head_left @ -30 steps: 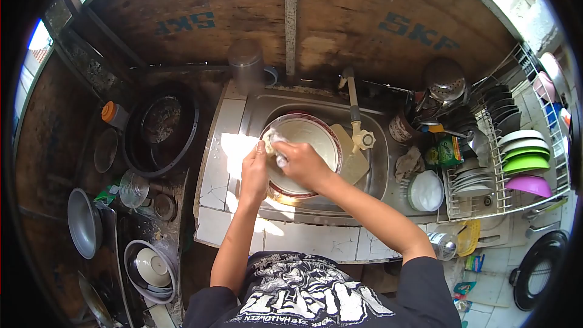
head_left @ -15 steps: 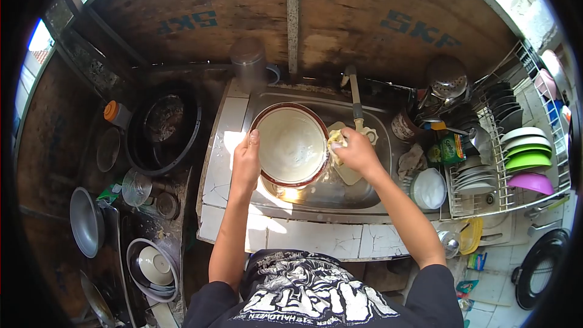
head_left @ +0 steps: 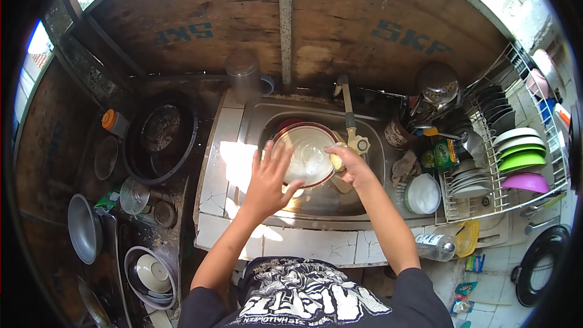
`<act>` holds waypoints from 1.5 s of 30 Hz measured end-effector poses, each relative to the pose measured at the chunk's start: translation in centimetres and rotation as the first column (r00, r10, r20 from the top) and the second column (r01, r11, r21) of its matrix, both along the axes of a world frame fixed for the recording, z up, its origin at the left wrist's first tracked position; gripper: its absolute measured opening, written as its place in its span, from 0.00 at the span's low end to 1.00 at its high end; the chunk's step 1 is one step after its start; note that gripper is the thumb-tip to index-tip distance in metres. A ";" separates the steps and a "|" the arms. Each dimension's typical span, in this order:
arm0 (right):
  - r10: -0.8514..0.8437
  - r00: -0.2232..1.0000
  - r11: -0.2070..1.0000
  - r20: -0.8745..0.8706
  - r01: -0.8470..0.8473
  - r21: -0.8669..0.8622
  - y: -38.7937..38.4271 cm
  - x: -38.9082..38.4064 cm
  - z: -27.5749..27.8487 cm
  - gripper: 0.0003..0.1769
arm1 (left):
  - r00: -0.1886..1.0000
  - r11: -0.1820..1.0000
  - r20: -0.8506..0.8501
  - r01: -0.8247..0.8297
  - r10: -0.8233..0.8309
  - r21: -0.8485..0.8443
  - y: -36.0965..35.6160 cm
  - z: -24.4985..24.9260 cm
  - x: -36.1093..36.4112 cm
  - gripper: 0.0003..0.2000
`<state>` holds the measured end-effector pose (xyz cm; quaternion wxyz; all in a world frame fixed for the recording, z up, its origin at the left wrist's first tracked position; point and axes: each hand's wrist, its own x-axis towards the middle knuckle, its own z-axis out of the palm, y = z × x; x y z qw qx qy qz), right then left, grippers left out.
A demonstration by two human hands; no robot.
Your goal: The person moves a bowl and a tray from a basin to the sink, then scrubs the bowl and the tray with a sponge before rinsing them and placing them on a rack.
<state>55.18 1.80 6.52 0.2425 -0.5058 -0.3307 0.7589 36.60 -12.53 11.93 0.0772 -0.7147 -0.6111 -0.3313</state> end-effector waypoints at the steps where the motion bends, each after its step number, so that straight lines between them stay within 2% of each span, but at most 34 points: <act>1: 0.015 1.000 1.000 0.027 -0.014 -0.014 0.1 -0.1 0.4 0.17 | 0.965 0.992 -0.239 0.118 -0.107 0.035 -0.3 0.7 0.6 0.25; 4: 0.067 0.995 0.998 0.078 -0.068 0.007 0.0 -0.8 3.1 0.20 | 0.921 0.923 -0.056 0.382 -0.385 -0.056 2.0 -3.5 1.3 0.18; 7: 0.015 0.999 0.997 0.041 -0.019 0.080 -0.3 -1.9 5.8 0.25 | 0.900 0.873 0.361 0.366 -0.244 -0.321 3.0 -2.3 1.3 0.14; 8: 0.025 0.988 0.974 0.155 -0.060 0.219 -0.6 -2.7 6.7 0.31 | 0.817 0.952 0.521 0.306 -0.247 -0.029 3.8 -1.8 1.5 0.13; 9: -0.077 0.968 0.831 0.240 -0.071 0.552 -0.1 -3.8 5.2 0.29 | 0.648 0.905 0.761 0.346 -0.039 -0.248 4.1 -0.7 1.0 0.14; 10: -0.377 0.855 0.395 0.355 -0.198 0.897 -1.0 -5.2 5.0 0.27 | 0.448 0.905 0.894 0.393 -0.033 -0.163 4.9 -1.7 0.7 0.14; 11: -0.667 0.702 -0.122 0.250 -0.434 0.893 -1.6 -6.1 5.0 0.25 | 0.222 0.906 0.975 0.417 -0.027 -0.070 5.7 -2.5 0.3 0.15; 12: -0.574 0.779 -0.124 0.252 -0.387 0.914 -1.3 -6.3 5.4 0.24 | 0.071 0.925 0.993 0.374 -0.096 0.063 6.4 -3.0 0.5 0.13; 14: -0.358 0.901 -0.111 0.244 -0.300 0.947 -0.1 -6.6 6.2 0.23 | -0.060 0.908 0.996 0.412 -0.059 0.079 6.2 -2.0 0.2 0.14; 15: -0.359 0.891 0.124 0.278 -0.250 0.960 1.0 -6.5 6.6 0.22 | -0.128 0.898 0.991 0.431 -0.033 0.086 5.8 -1.7 0.2 0.14; 17: -0.342 0.875 0.552 0.342 -0.107 0.827 3.5 -6.1 7.7 0.20 | -0.150 0.896 0.988 0.435 -0.028 0.092 5.6 -1.5 0.1 0.15; 18: -0.396 0.846 0.538 0.358 -0.102 0.836 3.7 -6.2 7.6 0.18 | -0.166 0.898 0.986 0.430 -0.023 0.093 5.4 -1.1 0.2 0.15; 21: -0.301 0.884 0.261 0.359 -0.285 0.922 0.6 -7.6 7.7 0.20 | -0.246 0.914 0.968 0.382 -0.042 0.136 6.4 -0.7 0.5 0.14; 22: -0.549 0.788 -0.228 0.279 -0.462 0.857 -0.5 -8.0 7.6 0.20 | -0.277 0.921 0.960 0.360 -0.045 0.147 6.6 -0.8 0.6 0.13; 25: -0.430 0.847 -0.131 0.313 -0.401 0.907 1.1 -7.6 6.8 0.20 | -0.250 0.914 0.968 0.382 -0.037 0.134 6.8 -1.3 0.4 0.12; 26: -0.213 0.873 0.302 0.438 -0.368 0.879 1.9 -7.1 8.1 0.20 | -0.229 0.908 0.973 0.408 0.004 0.093 6.5 -1.4 0.2 0.10; 27: -0.054 0.831 0.549 0.554 -0.439 0.712 3.4 -6.7 9.3 0.20 | -0.248 0.912 0.969 0.400 0.015 0.088 6.4 -1.7 0.2 0.10; 29: -0.122 0.700 0.513 0.704 -0.563 0.648 2.6 -7.4 10.8 0.20 | -0.281 0.916 0.960 0.389 0.018 0.097 6.8 -2.1 0.3 0.10; 30: -0.273 0.692 0.240 0.668 -0.623 0.744 1.7 -8.0 9.6 0.20 | -0.349 0.931 0.936 0.355 0.049 0.084 7.2 -1.8 0.4 0.09; 31: -0.402 0.699 -0.055 0.592 -0.664 0.746 0.5 -8.4 8.2 0.20 | -0.455 0.939 0.891 0.313 0.017 0.142 7.7 -1.7 0.6 0.10; 32: -0.332 0.713 -0.158 0.617 -0.687 0.709 -1.0 -8.2 8.5 0.21 | -0.552 0.946 0.834 0.264 -0.010 0.187 8.0 -2.2 0.7 0.10; 34: -0.317 0.750 -0.298 0.581 -0.660 0.690 -2.4 -7.5 7.6 0.20 | -0.708 0.924 0.704 0.233 -0.052 0.303 8.7 -4.3 0.2 0.12; 37: -0.293 0.788 -0.472 0.542 -0.612 0.634 -3.1 -4.3 5.3 0.20 | -0.784 0.938 0.619 0.245 0.042 0.246 9.2 -7.0 -0.9 0.13; 38: -0.286 0.799 -0.516 0.529 -0.594 0.617 -3.1 -3.1 4.5 0.19 | -0.787 0.963 0.617 0.182 0.022 0.198 9.0 -6.3 -0.7 0.14; 41: -0.527 0.809 -0.162 0.261 -0.397 0.903 -2.0 -0.8 3.9 0.19 | -0.828 0.942 0.557 0.133 -0.065 0.307 7.8 -4.5 -1.2 0.16; 43: -0.394 0.912 0.110 0.116 -0.078 0.991 -1.3 -2.2 3.4 0.18 | -0.815 0.945 0.577 0.143 -0.057 0.295 7.2 -4.4 -1.6 0.17; 44: -0.350 0.937 0.257 0.013 0.083 0.963 -0.7 -3.0 3.6 0.18 | -0.799 0.944 0.599 0.157 -0.051 0.289 7.2 -3.9 -2.0 0.17; 45: -0.322 0.943 0.347 0.082 0.036 0.937 0.4 -3.1 4.2 0.18 | -0.784 0.944 0.619 0.169 -0.045 0.282 7.0 -3.4 -2.1 0.17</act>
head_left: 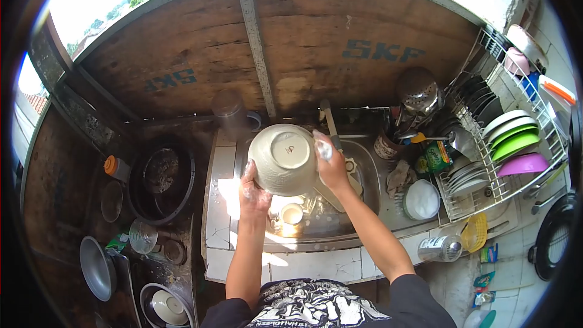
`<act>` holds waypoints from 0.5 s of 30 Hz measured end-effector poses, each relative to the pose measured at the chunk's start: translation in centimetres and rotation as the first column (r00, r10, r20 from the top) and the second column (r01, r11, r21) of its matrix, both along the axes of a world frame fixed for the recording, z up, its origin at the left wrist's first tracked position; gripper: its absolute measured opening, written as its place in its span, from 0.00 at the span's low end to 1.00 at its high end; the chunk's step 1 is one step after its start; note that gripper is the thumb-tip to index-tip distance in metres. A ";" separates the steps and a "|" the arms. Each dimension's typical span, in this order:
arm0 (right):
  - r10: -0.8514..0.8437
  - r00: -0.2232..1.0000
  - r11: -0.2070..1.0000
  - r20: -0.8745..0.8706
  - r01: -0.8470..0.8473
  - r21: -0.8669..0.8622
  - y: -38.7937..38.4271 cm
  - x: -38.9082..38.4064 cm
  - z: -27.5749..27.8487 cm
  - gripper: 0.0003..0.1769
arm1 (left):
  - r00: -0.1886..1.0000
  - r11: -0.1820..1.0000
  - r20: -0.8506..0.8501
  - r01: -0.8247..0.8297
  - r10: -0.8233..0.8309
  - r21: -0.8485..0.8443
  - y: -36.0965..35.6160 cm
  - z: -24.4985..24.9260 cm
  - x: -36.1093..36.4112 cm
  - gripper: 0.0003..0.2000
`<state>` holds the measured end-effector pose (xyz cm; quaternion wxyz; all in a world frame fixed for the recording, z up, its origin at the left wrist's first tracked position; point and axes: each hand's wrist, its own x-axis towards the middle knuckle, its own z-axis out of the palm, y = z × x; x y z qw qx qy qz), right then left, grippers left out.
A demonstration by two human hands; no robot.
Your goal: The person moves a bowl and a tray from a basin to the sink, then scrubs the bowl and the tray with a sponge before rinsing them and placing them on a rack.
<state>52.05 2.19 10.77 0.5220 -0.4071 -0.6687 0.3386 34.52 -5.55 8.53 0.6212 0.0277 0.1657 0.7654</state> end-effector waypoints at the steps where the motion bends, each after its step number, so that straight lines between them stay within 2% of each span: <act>1: 0.031 0.999 0.995 0.041 -0.027 -0.095 1.5 -0.2 0.9 0.17 | 1.000 1.000 0.000 0.021 -0.021 -0.003 -0.5 0.5 0.0 0.17; 2: 0.070 0.995 0.981 0.076 -0.055 -0.184 2.9 -0.6 1.7 0.17 | 0.999 0.999 -0.011 0.039 -0.039 -0.010 -0.6 0.2 0.1 0.17; 5: 0.313 0.889 0.945 0.333 -0.258 -0.199 4.2 -2.7 4.7 0.17 | 0.998 0.997 -0.039 0.053 -0.055 -0.052 -1.6 -1.0 0.8 0.18; 6: 0.346 0.842 0.938 0.414 -0.301 -0.172 2.9 -3.2 5.5 0.17 | 0.999 0.998 -0.024 0.040 -0.042 -0.056 -1.7 -1.2 0.7 0.18; 8: 0.317 0.807 0.866 0.498 -0.460 0.195 0.7 -2.8 5.3 0.17 | 1.000 0.998 0.009 0.010 -0.009 -0.056 -1.5 -1.4 0.4 0.18; 11: 0.157 0.893 0.859 0.422 -0.335 0.388 -1.7 -1.0 3.3 0.19 | 0.999 0.999 0.021 -0.034 0.034 0.004 -1.1 -1.2 0.2 0.18; 13: 0.032 0.965 0.923 0.259 -0.128 0.363 -2.6 -1.1 2.2 0.18 | 0.999 1.000 0.049 -0.006 0.005 0.026 -0.9 -1.2 1.0 0.18; 14: -0.040 0.984 0.940 0.173 -0.022 0.341 -3.1 -1.3 2.0 0.18 | 0.999 0.999 -0.032 -0.006 0.007 0.036 -1.1 -1.3 1.3 0.18; 15: -0.147 0.917 0.899 0.371 -0.033 0.437 -3.6 -1.3 2.4 0.20 | 0.993 0.998 -0.113 -0.009 0.016 0.058 -1.1 -1.1 1.7 0.17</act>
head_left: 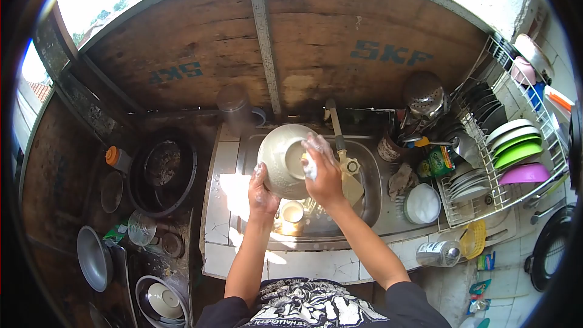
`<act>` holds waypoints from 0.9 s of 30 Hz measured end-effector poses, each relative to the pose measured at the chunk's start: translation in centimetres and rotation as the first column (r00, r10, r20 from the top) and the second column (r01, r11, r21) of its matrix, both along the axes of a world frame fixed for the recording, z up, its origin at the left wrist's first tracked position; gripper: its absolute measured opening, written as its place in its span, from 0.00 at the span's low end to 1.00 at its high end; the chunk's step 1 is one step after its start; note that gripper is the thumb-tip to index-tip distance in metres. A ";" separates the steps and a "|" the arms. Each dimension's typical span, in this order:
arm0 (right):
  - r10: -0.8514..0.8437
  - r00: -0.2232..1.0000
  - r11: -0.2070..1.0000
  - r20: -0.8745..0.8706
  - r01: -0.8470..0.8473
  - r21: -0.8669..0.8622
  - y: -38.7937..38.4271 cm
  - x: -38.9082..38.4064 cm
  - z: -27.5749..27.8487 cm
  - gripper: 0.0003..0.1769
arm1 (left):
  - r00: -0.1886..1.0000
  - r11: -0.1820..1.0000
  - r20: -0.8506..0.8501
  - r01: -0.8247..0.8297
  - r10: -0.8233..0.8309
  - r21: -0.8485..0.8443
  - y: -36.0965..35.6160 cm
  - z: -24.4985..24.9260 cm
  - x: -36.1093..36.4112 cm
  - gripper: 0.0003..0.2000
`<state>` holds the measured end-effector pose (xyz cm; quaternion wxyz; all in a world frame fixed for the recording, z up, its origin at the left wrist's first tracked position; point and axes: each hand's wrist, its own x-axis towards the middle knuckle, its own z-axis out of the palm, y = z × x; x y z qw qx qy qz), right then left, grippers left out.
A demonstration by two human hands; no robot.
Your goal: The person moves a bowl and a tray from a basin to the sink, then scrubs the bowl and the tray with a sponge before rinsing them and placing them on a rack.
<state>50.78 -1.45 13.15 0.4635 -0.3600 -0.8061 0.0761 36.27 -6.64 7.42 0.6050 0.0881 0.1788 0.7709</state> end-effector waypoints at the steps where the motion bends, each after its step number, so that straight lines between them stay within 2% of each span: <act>1: 0.052 0.996 0.998 0.076 -0.054 0.023 0.3 -0.2 0.2 0.21 | 0.997 1.000 -0.080 -0.008 0.010 0.017 0.0 0.3 0.4 0.17; 2: 0.102 0.983 0.993 0.155 -0.109 0.033 0.3 -0.4 0.2 0.21 | 0.983 1.000 -0.180 -0.029 0.031 0.009 -0.2 0.5 0.8 0.16; 3: 0.153 0.961 0.985 0.231 -0.166 0.038 0.3 -0.5 0.1 0.22 | 0.987 1.000 -0.158 -0.024 0.023 0.000 -0.3 0.5 0.9 0.16; 4: 0.261 0.945 0.965 0.196 -0.256 -0.049 1.4 -0.4 0.4 0.25 | 0.990 1.000 -0.140 -0.017 0.015 -0.010 -0.5 0.6 0.8 0.16; 7: 0.031 0.989 0.961 -0.148 -0.070 -0.267 2.5 -0.7 0.7 0.26 | 0.995 0.999 -0.094 -0.040 0.038 -0.026 -0.7 1.6 0.6 0.15; 8: 0.022 0.994 0.982 -0.111 -0.042 -0.183 2.5 -0.9 0.0 0.26 | 0.995 0.998 -0.074 -0.062 0.060 -0.026 -0.6 1.9 0.7 0.14; 11: 0.061 0.983 0.990 0.175 -0.082 0.115 0.9 -0.7 -0.1 0.23 | 0.991 0.998 -0.122 -0.055 0.052 -0.024 -0.6 1.2 0.3 0.14; 12: 0.106 0.981 0.980 0.164 -0.131 0.148 1.7 -0.7 -0.3 0.25 | 0.991 0.998 -0.132 -0.045 0.039 -0.045 -0.8 1.0 0.4 0.13; 13: 0.137 0.990 0.990 0.042 -0.134 -0.052 2.3 -0.7 -0.3 0.23 | 0.989 0.997 -0.144 -0.034 0.023 -0.070 -1.2 1.1 0.6 0.13; 15: 0.112 0.971 0.893 -0.211 -0.191 -0.408 4.5 -1.0 0.7 0.18 | 0.986 0.997 -0.165 -0.009 -0.004 -0.076 -1.2 1.4 0.7 0.13; 16: 0.089 0.987 0.807 -0.131 -0.148 -0.572 5.7 -1.1 1.9 0.14 | 0.985 0.998 -0.171 0.003 -0.014 -0.066 -1.1 1.5 0.8 0.13; 19: 0.427 0.902 0.677 -0.066 -0.367 -0.638 8.6 -2.3 1.9 0.14 | 0.991 0.999 -0.135 0.016 -0.022 -0.049 -0.8 -0.2 0.2 0.14; 21: 0.500 0.857 0.636 -0.123 -0.460 -0.620 7.1 -2.4 4.1 0.14 | 0.999 0.999 -0.027 0.017 -0.017 -0.033 -0.3 -0.3 -0.5 0.16; 22: 0.503 0.836 0.573 -0.222 -0.514 -0.639 7.0 -1.9 4.0 0.16 | 0.998 0.999 0.062 0.012 -0.010 -0.036 -0.6 0.3 -0.8 0.18; 23: 0.403 0.849 0.591 -0.341 -0.526 -0.612 6.7 -1.4 2.8 0.17 | 0.988 0.999 0.151 0.005 0.002 -0.043 -1.0 0.6 -1.1 0.19; 24: 0.303 0.840 0.614 -0.451 -0.534 -0.582 6.4 -1.1 1.0 0.18 | 0.981 1.000 0.194 -0.015 0.016 -0.008 -1.0 0.1 -1.6 0.23; 25: 0.205 0.808 0.637 -0.553 -0.538 -0.551 5.7 -0.9 -0.3 0.19 | 0.978 0.999 0.204 -0.033 0.035 -0.010 -0.9 -0.2 -2.0 0.22; 27: 0.175 0.924 0.913 -0.340 -0.281 -0.296 2.1 -1.2 -2.4 0.21 | 0.972 0.998 0.225 -0.067 0.069 -0.017 -0.9 -0.7 -2.5 0.22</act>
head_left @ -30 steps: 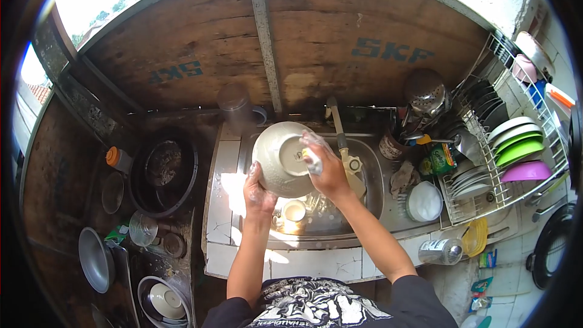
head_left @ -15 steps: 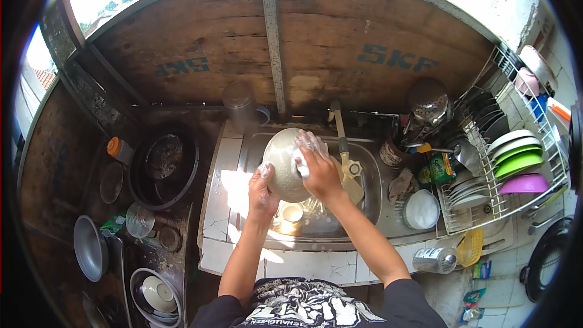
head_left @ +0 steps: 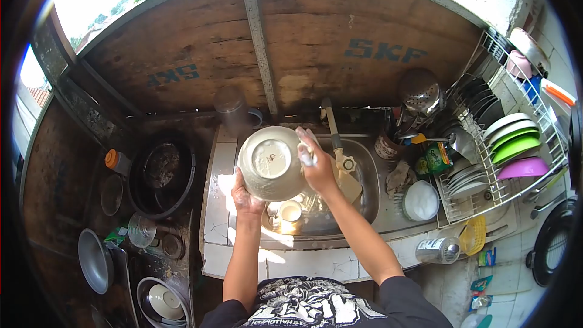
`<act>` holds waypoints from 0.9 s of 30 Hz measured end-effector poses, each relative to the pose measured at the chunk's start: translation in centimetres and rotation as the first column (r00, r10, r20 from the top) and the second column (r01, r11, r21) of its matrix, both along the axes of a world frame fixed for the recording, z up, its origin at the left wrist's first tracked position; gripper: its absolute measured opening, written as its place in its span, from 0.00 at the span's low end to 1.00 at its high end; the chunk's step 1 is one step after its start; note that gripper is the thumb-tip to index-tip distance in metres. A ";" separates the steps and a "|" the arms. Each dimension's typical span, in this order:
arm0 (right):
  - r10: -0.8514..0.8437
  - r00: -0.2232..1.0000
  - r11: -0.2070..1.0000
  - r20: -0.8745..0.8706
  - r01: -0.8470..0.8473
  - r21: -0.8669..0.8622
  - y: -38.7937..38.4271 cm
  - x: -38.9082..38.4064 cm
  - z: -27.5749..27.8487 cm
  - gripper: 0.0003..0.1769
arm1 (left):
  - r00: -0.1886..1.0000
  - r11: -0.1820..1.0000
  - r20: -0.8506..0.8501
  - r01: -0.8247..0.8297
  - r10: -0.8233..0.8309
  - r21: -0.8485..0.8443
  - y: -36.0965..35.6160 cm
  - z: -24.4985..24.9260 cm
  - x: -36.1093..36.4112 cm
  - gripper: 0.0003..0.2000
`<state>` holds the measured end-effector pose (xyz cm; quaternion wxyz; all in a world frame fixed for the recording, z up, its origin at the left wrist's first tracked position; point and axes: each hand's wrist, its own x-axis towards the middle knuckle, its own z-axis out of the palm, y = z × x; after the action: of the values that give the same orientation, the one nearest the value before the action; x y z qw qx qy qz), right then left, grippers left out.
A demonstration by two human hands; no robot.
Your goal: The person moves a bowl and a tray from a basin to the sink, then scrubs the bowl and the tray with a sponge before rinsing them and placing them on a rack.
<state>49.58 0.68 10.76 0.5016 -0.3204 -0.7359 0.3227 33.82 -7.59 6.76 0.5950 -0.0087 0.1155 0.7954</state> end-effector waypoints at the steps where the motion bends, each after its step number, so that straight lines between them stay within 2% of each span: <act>1: -0.130 0.990 0.971 0.061 0.115 0.209 -0.8 -0.2 0.0 0.22 | 1.000 1.000 0.016 0.003 -0.002 -0.018 -0.1 0.2 0.0 0.22; 4: -0.166 0.962 0.953 0.216 0.100 0.285 -0.6 0.2 1.0 0.21 | 1.000 1.000 -0.025 0.014 -0.014 -0.004 -0.9 0.4 0.6 0.21; 5: -0.095 0.974 0.990 0.207 0.071 0.120 0.3 0.0 1.6 0.21 | 0.999 0.997 -0.045 0.030 -0.027 0.067 -1.3 0.5 0.8 0.21; 8: 0.144 0.909 0.962 0.391 -0.035 -0.272 3.5 -0.4 4.4 0.22 | 0.981 0.998 -0.191 0.026 -0.036 -0.058 -0.9 -0.1 1.2 0.21; 9: 0.142 0.871 0.968 0.470 -0.022 -0.251 3.5 -1.1 5.5 0.24 | 0.976 0.996 -0.211 0.039 -0.054 -0.078 -0.8 -0.3 1.6 0.21; 10: 0.101 0.855 0.994 0.509 -0.066 -0.086 2.7 -1.5 6.2 0.23 | 0.976 0.996 -0.210 0.047 -0.061 -0.069 -0.4 -0.1 1.7 0.21; 12: 0.009 0.821 0.959 0.571 -0.168 0.227 0.0 -1.9 6.3 0.23 | 0.978 0.996 -0.194 0.065 -0.076 -0.065 0.0 0.2 2.0 0.21; 13: 0.006 0.884 0.891 0.468 -0.217 0.399 -0.2 -2.4 4.1 0.24 | 0.984 0.996 -0.154 0.087 -0.091 -0.037 0.6 -0.7 1.8 0.20; 17: -0.075 0.902 0.936 0.426 -0.084 0.342 -1.8 1.0 2.1 0.29 | 0.992 0.998 -0.117 0.032 -0.038 -0.053 1.3 -0.5 2.2 0.19; 20: -0.197 0.878 0.977 0.436 0.137 0.165 -2.6 0.6 1.0 0.31 | 0.980 0.996 -0.190 0.052 -0.064 -0.067 1.0 -0.9 2.6 0.18; 21: -0.277 0.872 0.931 0.403 0.140 0.336 -2.6 0.0 1.2 0.32 | 0.971 0.995 -0.225 0.063 -0.080 -0.080 1.1 -0.7 2.6 0.18; 24: -0.008 0.887 0.975 0.461 -0.094 0.200 -2.5 -0.2 1.6 0.30 | 0.944 0.989 -0.310 0.074 -0.111 -0.128 0.0 -1.2 2.2 0.20; 26: -0.068 0.922 0.980 0.380 -0.010 0.201 -2.4 -0.3 1.8 0.27 | 0.930 0.984 -0.339 0.096 -0.142 -0.150 0.0 -2.7 1.2 0.22; 27: -0.127 0.920 0.977 0.372 0.053 0.205 -2.1 -0.1 0.3 0.27 | 0.946 0.978 -0.275 0.128 -0.170 -0.164 -0.2 -2.9 0.9 0.22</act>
<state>49.43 -1.43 11.06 0.3910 -0.3614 -0.8315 0.1585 34.71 -7.80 3.84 0.6283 0.0726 0.2581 0.7303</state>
